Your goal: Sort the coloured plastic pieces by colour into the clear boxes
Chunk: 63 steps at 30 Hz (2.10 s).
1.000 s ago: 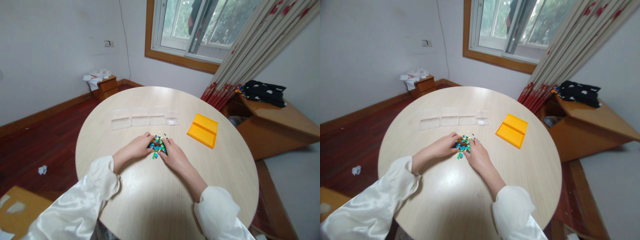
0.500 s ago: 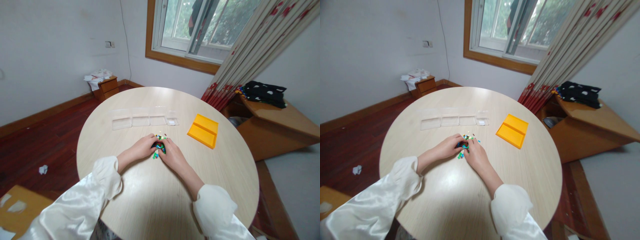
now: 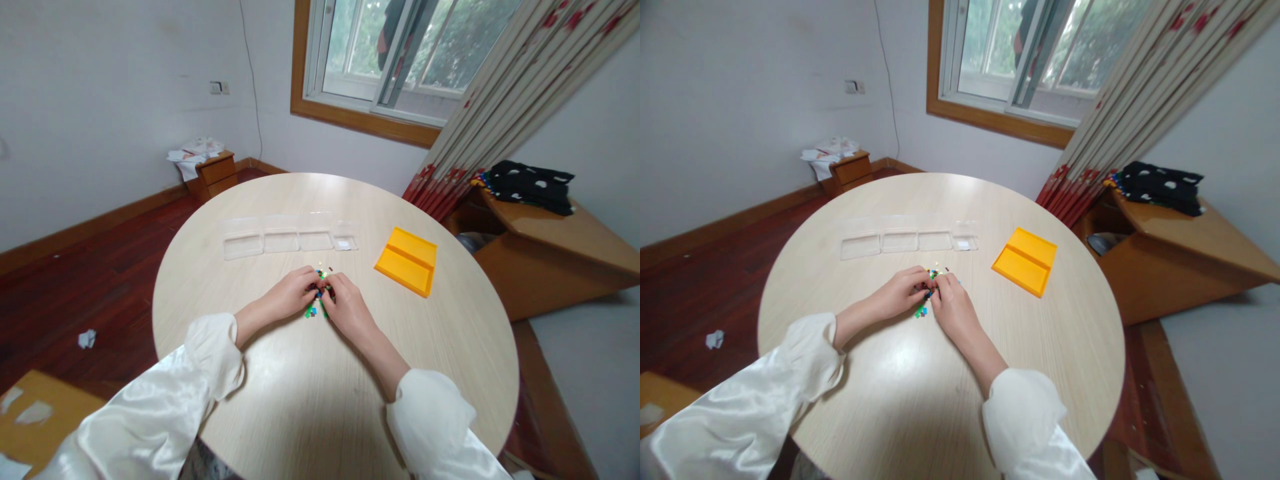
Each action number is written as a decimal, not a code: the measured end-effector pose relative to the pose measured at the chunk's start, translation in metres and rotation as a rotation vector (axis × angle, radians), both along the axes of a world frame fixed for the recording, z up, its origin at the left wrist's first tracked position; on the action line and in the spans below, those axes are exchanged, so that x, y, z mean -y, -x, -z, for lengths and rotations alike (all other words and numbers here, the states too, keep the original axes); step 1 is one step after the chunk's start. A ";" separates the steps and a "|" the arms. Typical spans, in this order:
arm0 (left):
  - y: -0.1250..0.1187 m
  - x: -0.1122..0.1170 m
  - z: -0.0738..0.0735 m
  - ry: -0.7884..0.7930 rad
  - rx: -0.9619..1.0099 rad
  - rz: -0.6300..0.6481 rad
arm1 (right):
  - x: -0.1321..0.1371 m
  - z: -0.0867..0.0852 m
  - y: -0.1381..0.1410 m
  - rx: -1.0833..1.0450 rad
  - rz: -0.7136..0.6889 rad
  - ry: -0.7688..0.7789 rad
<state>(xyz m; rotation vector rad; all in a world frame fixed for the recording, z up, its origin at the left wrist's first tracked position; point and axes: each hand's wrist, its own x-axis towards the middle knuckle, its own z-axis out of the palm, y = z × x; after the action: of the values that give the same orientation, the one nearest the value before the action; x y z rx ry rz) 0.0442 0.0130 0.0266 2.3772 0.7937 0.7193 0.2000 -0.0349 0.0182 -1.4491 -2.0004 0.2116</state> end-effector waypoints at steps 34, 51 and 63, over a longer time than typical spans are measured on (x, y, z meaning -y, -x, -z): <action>0.043 -0.020 -0.008 0.028 -0.250 0.048 | 0.016 -0.018 -0.029 0.211 0.082 0.315; 0.010 -0.010 0.006 0.017 -0.229 -0.036 | 0.000 -0.003 -0.002 0.152 0.047 0.210; 0.001 -0.010 0.006 0.017 -0.098 -0.084 | -0.008 0.012 -0.001 -0.021 -0.019 0.057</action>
<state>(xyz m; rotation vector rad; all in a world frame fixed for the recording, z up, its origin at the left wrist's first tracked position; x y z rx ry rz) 0.0432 0.0232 0.0203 2.3909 0.9415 0.6298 0.2013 -0.0269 0.0066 -1.4575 -2.0071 0.2929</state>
